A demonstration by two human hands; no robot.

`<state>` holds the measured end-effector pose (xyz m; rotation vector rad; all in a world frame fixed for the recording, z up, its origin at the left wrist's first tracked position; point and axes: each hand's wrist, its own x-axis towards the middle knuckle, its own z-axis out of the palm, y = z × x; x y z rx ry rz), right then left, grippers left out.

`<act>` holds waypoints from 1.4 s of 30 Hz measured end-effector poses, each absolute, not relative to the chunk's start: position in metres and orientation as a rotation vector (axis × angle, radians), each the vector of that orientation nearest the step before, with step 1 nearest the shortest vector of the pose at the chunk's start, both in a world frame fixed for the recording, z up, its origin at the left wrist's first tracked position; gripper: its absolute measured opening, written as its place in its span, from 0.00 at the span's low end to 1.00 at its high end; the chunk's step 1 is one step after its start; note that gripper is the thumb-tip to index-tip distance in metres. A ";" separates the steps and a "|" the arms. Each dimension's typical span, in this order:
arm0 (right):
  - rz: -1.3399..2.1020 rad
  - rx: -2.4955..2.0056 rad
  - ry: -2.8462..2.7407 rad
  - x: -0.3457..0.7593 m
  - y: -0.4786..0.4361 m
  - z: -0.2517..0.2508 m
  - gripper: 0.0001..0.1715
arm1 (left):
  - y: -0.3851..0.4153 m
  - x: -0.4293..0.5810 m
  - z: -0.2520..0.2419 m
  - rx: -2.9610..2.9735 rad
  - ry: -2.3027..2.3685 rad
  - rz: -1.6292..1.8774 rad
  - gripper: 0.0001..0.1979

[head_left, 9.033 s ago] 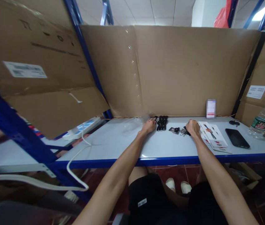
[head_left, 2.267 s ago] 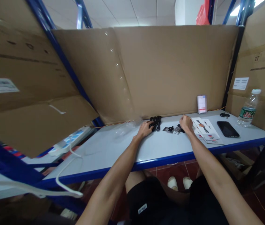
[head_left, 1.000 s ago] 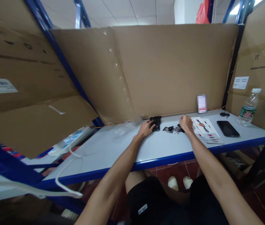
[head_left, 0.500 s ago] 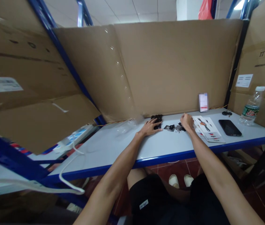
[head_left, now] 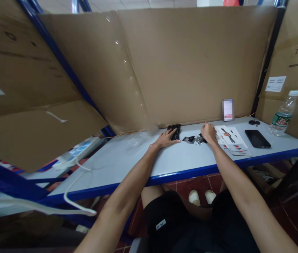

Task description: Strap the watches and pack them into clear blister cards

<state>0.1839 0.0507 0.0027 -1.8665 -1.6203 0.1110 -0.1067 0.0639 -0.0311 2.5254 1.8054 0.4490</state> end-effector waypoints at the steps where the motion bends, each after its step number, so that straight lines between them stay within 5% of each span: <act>1: 0.107 -1.866 -1.622 0.184 0.051 0.003 0.17 | 0.064 -0.107 -0.031 2.514 1.809 0.453 0.52; 13: 0.111 -1.885 -1.631 0.183 0.046 0.005 0.17 | 0.061 -0.102 -0.034 2.432 1.886 0.480 0.57; 42: 0.107 -1.875 -1.634 0.184 0.049 0.004 0.17 | 0.053 -0.097 -0.031 2.536 1.803 0.559 0.46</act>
